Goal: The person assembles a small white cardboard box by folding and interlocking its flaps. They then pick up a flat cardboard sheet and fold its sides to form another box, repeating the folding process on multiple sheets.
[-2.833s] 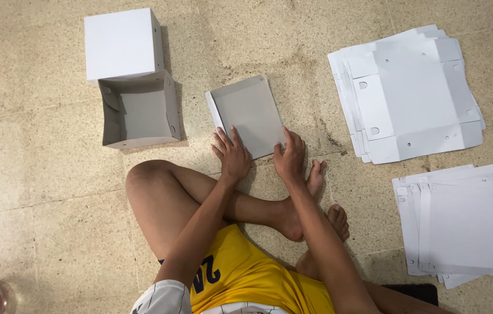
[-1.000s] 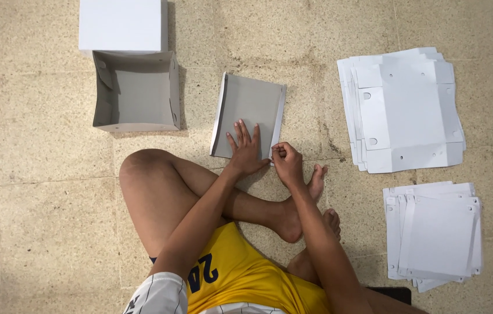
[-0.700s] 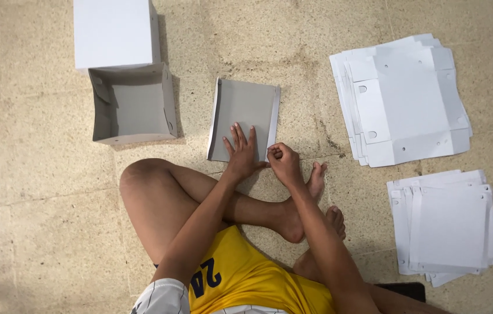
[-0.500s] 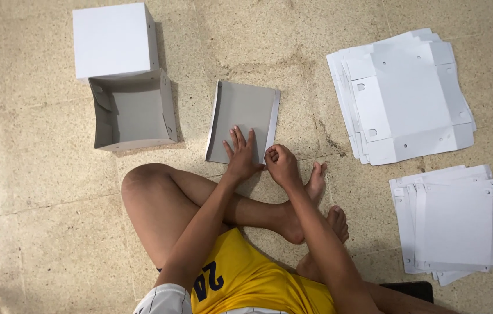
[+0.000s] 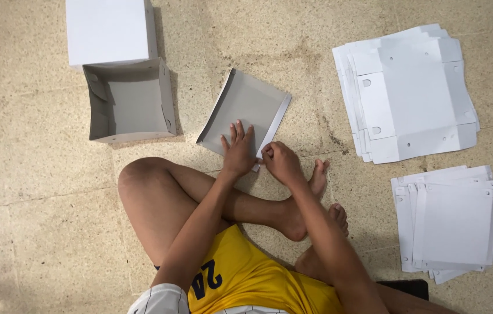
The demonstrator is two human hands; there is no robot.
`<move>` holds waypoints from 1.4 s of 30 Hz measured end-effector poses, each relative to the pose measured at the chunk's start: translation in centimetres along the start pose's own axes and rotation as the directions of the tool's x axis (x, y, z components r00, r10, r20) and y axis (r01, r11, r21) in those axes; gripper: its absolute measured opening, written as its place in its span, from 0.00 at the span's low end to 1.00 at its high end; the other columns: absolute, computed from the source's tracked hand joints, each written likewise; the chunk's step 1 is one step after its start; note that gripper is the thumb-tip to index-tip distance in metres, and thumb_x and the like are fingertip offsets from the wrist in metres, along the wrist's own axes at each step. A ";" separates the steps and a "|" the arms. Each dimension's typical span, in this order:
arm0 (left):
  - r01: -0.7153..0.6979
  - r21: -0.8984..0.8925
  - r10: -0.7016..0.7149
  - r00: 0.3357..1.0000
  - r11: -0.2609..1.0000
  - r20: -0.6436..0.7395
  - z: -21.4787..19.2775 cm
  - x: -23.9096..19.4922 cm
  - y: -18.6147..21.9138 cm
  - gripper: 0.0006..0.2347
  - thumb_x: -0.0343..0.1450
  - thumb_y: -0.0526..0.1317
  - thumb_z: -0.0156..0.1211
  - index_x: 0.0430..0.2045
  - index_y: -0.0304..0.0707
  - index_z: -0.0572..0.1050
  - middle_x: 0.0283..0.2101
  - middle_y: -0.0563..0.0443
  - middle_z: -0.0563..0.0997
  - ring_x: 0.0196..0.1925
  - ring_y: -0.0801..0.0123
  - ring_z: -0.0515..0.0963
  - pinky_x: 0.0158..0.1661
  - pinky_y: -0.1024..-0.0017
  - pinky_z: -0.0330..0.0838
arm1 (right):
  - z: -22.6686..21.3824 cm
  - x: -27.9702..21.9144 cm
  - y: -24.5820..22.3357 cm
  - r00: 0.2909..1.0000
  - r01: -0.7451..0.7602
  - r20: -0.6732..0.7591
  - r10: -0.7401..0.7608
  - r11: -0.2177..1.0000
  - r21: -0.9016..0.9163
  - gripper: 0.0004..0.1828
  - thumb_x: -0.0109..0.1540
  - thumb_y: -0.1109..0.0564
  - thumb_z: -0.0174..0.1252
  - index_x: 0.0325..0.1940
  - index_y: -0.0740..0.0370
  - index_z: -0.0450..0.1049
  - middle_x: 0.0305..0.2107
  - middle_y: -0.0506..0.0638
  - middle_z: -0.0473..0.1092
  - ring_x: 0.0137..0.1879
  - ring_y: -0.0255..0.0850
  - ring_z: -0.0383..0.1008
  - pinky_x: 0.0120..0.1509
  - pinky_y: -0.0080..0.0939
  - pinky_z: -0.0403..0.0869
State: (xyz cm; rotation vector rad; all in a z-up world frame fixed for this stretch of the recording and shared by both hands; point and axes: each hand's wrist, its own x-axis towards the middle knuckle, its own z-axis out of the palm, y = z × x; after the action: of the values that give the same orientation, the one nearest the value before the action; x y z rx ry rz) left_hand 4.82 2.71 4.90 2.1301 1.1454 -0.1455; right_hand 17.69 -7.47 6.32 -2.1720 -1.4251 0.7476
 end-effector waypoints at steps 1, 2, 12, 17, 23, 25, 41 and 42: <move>0.004 0.000 -0.004 1.000 1.000 0.003 -0.2 -0.1 0.4 0.49 0.58 0.45 0.78 0.73 0.44 0.50 0.77 0.33 0.39 0.79 0.44 0.33 0.69 0.35 0.24 | -0.4 0.3 -0.5 1.000 -0.001 0.004 0.001 1.000 0.002 0.12 0.66 0.48 0.56 0.43 0.58 0.77 0.30 0.51 0.72 0.41 0.49 0.78 0.45 0.50 0.75; -0.006 0.037 0.006 1.000 0.999 -0.003 -0.2 -0.4 0.8 0.47 0.60 0.43 0.76 0.73 0.41 0.49 0.77 0.31 0.39 0.78 0.41 0.34 0.68 0.33 0.26 | -0.8 0.3 -0.9 1.000 -0.020 0.017 0.019 1.000 0.002 0.11 0.66 0.51 0.56 0.44 0.59 0.77 0.30 0.53 0.72 0.41 0.50 0.78 0.45 0.50 0.75; 0.002 0.077 -0.002 1.000 0.997 0.002 -1.1 -1.1 1.8 0.44 0.64 0.41 0.73 0.73 0.38 0.48 0.76 0.29 0.38 0.78 0.39 0.34 0.69 0.33 0.28 | -2.8 5.2 0.3 0.976 -0.217 -0.012 0.217 0.976 0.024 0.09 0.62 0.57 0.54 0.39 0.53 0.80 0.31 0.57 0.75 0.45 0.61 0.78 0.48 0.57 0.74; -0.006 0.105 0.004 1.000 0.994 0.020 -1.2 -1.1 1.9 0.44 0.65 0.40 0.73 0.73 0.37 0.47 0.76 0.27 0.38 0.78 0.37 0.35 0.68 0.31 0.29 | -2.4 9.8 3.8 0.944 -0.313 -0.105 0.312 0.950 0.000 0.08 0.61 0.55 0.55 0.37 0.47 0.80 0.28 0.47 0.73 0.41 0.52 0.79 0.46 0.52 0.74; -0.064 0.185 0.073 0.996 0.981 -0.046 0.6 -0.5 0.7 0.44 0.64 0.43 0.73 0.72 0.34 0.47 0.74 0.23 0.38 0.76 0.32 0.37 0.66 0.28 0.36 | -4.3 13.6 3.5 0.914 -0.340 -0.199 0.352 0.936 0.095 0.07 0.61 0.60 0.55 0.34 0.56 0.80 0.32 0.50 0.77 0.39 0.46 0.81 0.39 0.44 0.76; -0.103 0.271 0.135 0.985 0.957 -0.103 1.6 0.0 0.0 0.45 0.64 0.45 0.73 0.71 0.33 0.47 0.73 0.22 0.38 0.75 0.29 0.37 0.64 0.27 0.40 | -4.7 14.2 2.7 0.896 -0.372 -0.200 0.397 0.916 0.152 0.06 0.60 0.63 0.57 0.30 0.60 0.79 0.37 0.51 0.81 0.40 0.40 0.83 0.33 0.39 0.77; -0.105 0.102 0.105 0.994 0.989 0.003 -0.6 -1.4 0.6 0.42 0.66 0.40 0.71 0.73 0.39 0.49 0.76 0.28 0.38 0.77 0.35 0.33 0.66 0.29 0.25 | 0.4 3.3 0.0 0.918 -0.077 -0.396 -0.030 0.965 -0.250 0.09 0.70 0.56 0.45 0.43 0.63 0.69 0.31 0.56 0.69 0.44 0.56 0.74 0.49 0.60 0.71; -0.115 0.093 0.114 0.993 0.989 0.014 -0.7 -1.5 0.5 0.41 0.66 0.40 0.71 0.73 0.42 0.50 0.76 0.29 0.38 0.77 0.36 0.32 0.67 0.29 0.24 | 0.9 2.0 0.0 0.906 -0.046 -0.419 -0.063 0.968 -0.247 0.11 0.71 0.54 0.44 0.44 0.62 0.68 0.33 0.56 0.67 0.46 0.57 0.72 0.51 0.61 0.68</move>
State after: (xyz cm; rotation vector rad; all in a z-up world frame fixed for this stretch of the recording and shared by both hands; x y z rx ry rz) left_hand 4.13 1.96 6.26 2.2698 1.0267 -0.1582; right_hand 17.77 -5.59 5.19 -2.3260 -1.3482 0.0696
